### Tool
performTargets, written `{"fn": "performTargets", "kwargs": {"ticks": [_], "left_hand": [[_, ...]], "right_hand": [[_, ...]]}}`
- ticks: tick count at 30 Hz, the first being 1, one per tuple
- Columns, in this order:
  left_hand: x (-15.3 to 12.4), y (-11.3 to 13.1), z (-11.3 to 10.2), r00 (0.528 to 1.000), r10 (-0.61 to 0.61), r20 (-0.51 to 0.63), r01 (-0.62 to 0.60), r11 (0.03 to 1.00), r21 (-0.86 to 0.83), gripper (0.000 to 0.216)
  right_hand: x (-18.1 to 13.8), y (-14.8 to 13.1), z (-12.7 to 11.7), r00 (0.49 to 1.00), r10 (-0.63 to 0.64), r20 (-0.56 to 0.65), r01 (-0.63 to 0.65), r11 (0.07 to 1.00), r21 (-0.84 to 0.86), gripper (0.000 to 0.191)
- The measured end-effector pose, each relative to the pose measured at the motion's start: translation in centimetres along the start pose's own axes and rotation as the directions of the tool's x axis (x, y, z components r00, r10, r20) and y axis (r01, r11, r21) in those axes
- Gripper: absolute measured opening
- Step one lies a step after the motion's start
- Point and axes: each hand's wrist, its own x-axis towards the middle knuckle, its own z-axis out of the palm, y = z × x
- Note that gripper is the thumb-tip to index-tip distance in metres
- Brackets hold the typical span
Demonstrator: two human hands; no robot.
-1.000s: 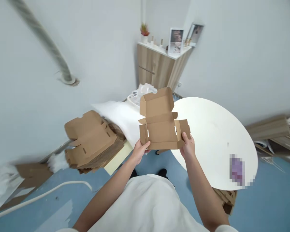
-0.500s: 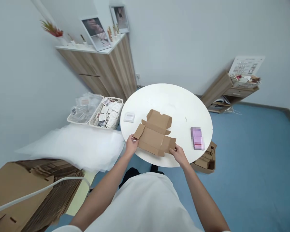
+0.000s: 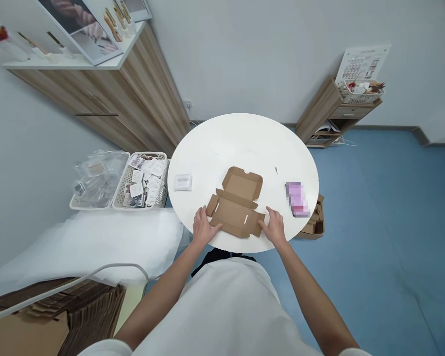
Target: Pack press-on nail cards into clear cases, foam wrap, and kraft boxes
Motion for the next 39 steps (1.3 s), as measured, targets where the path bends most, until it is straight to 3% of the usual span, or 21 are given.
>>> {"fn": "performTargets", "kwargs": {"ticks": [2, 5, 10, 14, 17, 21, 24, 27, 30, 33, 37, 39], "left_hand": [[0.0, -0.2, -0.7, 0.978, 0.196, 0.077, -0.205, 0.97, 0.13, 0.081], [0.7, -0.6, -1.2, 0.878, 0.417, 0.234, -0.463, 0.863, 0.2, 0.056], [2.3, -1.4, -0.3, 0.802, 0.526, 0.283, -0.589, 0.775, 0.229, 0.033], [2.2, -1.4, 0.5, 0.75, 0.555, 0.358, -0.641, 0.745, 0.187, 0.023], [1.9, -0.7, 0.3, 0.73, 0.568, 0.379, -0.654, 0.742, 0.147, 0.021], [3.0, 1.1, -0.6, 0.754, 0.553, 0.353, -0.631, 0.76, 0.158, 0.076], [4.6, 2.5, -0.7, 0.739, 0.545, 0.397, -0.627, 0.772, 0.107, 0.109], [5.7, 3.3, -0.5, 0.725, 0.51, 0.464, -0.594, 0.803, 0.045, 0.114], [5.7, 3.2, -0.2, 0.735, 0.491, 0.468, -0.57, 0.821, 0.034, 0.112], [5.1, 3.0, -0.2, 0.742, 0.491, 0.457, -0.585, 0.807, 0.083, 0.105], [4.0, 2.9, -0.4, 0.755, 0.485, 0.442, -0.601, 0.782, 0.168, 0.095], [3.4, 2.8, -0.6, 0.751, 0.502, 0.428, -0.611, 0.775, 0.164, 0.096]], "right_hand": [[1.5, -1.2, -0.4, 0.999, -0.029, 0.041, 0.03, 1.0, -0.006, 0.049], [3.9, -3.0, -0.2, 0.99, 0.004, 0.139, -0.008, 0.999, 0.031, 0.044], [6.3, -4.4, 1.3, 0.967, 0.061, 0.248, -0.117, 0.969, 0.216, 0.044], [6.4, -4.4, 2.2, 0.979, 0.099, 0.178, -0.129, 0.978, 0.164, 0.042], [6.0, -4.2, 2.0, 0.991, 0.044, 0.13, -0.06, 0.991, 0.12, 0.042], [5.3, -4.0, 1.6, 0.99, -0.11, 0.093, 0.11, 0.994, 0.006, 0.041], [4.9, -4.0, 1.5, 0.971, -0.205, 0.121, 0.217, 0.971, -0.101, 0.039], [4.4, -4.1, 1.4, 0.96, -0.238, 0.15, 0.261, 0.951, -0.164, 0.039], [3.4, -4.5, 1.0, 0.963, -0.253, 0.089, 0.268, 0.935, -0.232, 0.039], [2.0, -5.1, 0.7, 0.931, -0.359, 0.071, 0.363, 0.881, -0.302, 0.059], [0.7, -5.6, 1.9, 0.819, -0.498, 0.285, 0.572, 0.75, -0.332, 0.092], [0.5, -5.5, 3.0, 0.817, -0.482, 0.317, 0.574, 0.734, -0.364, 0.101]]}}
